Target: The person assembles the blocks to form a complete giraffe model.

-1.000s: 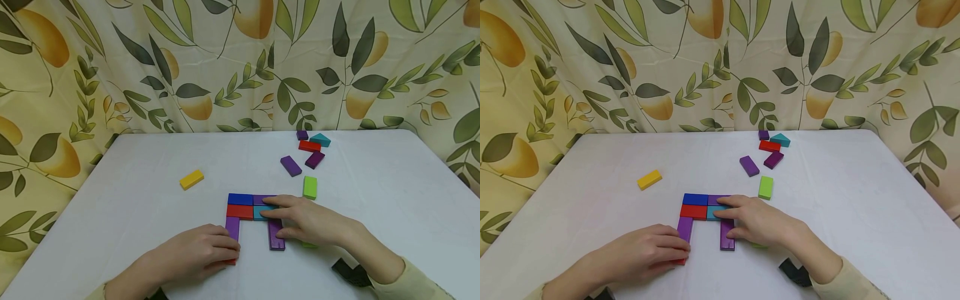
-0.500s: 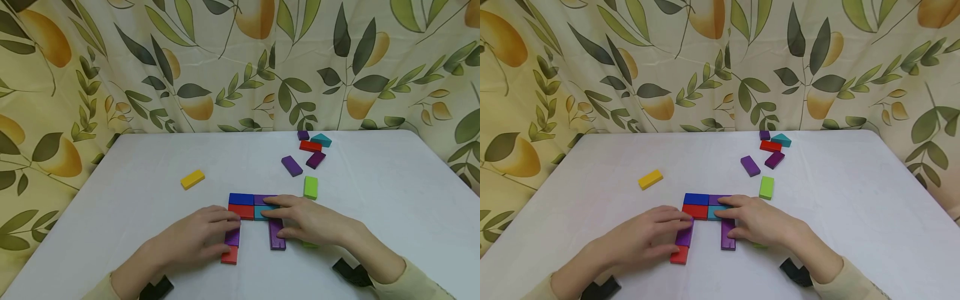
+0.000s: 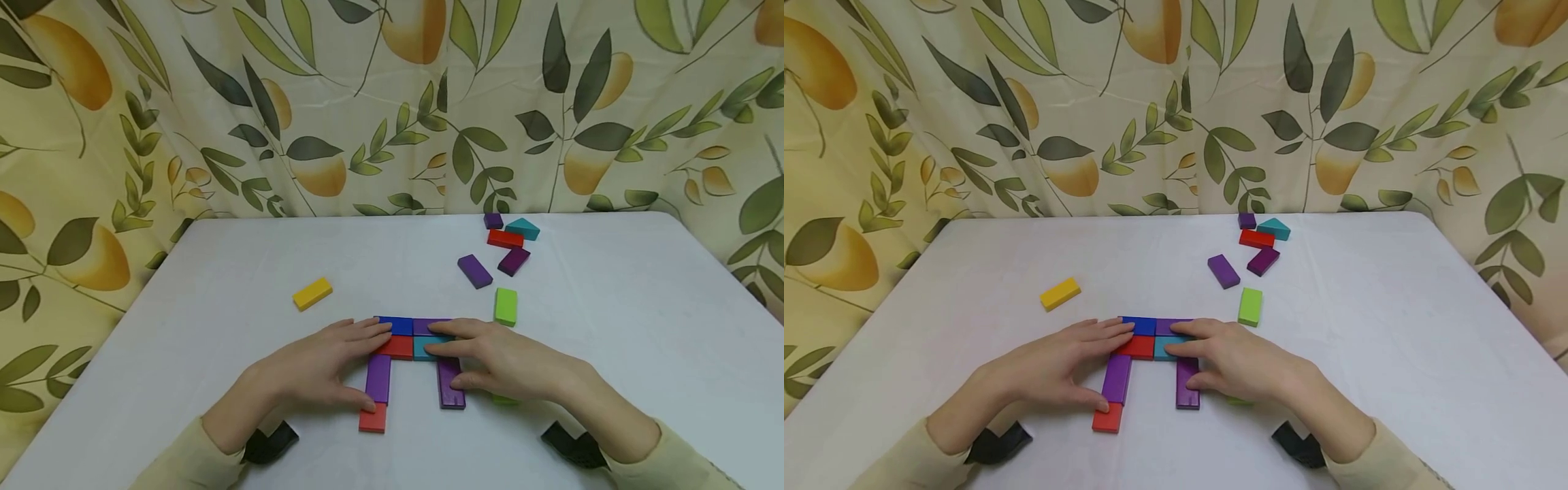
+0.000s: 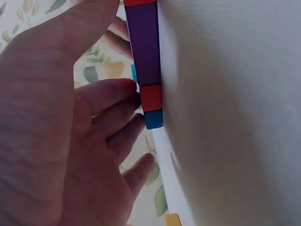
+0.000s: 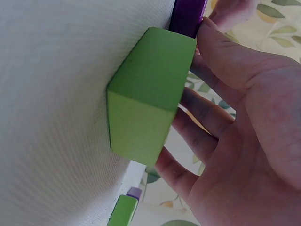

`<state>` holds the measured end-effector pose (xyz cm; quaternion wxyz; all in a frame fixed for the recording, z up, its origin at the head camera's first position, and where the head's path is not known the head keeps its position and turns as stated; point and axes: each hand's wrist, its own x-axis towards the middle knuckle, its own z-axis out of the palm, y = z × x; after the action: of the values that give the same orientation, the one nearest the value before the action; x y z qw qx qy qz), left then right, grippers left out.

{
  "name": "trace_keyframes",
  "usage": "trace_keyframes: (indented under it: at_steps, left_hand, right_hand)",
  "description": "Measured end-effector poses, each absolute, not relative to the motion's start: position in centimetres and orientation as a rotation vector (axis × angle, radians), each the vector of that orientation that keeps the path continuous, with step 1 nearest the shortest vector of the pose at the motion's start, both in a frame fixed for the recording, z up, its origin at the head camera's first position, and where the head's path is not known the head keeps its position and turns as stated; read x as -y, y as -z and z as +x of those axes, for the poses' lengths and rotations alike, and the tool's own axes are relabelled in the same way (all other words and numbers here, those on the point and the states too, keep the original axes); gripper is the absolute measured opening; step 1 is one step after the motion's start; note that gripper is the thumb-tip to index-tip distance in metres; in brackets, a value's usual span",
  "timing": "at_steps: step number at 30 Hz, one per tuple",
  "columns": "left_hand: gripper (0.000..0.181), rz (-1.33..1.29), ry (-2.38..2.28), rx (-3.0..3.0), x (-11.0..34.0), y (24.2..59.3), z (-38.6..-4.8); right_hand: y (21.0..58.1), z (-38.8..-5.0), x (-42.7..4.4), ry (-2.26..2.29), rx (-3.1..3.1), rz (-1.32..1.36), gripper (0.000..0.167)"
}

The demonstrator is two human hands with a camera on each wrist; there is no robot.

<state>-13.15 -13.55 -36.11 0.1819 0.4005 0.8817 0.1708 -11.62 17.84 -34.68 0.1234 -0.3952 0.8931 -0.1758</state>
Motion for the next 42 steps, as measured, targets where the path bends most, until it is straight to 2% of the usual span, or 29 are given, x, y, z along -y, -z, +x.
trace_keyframes:
  at_steps: [42]
  left_hand:
    - [0.086, 1.072, -0.458, -2.483, 12.73, 35.44, -12.47]
  right_hand:
    - [34.71, -11.09, -17.30, 0.486, -2.602, -1.155, 0.051]
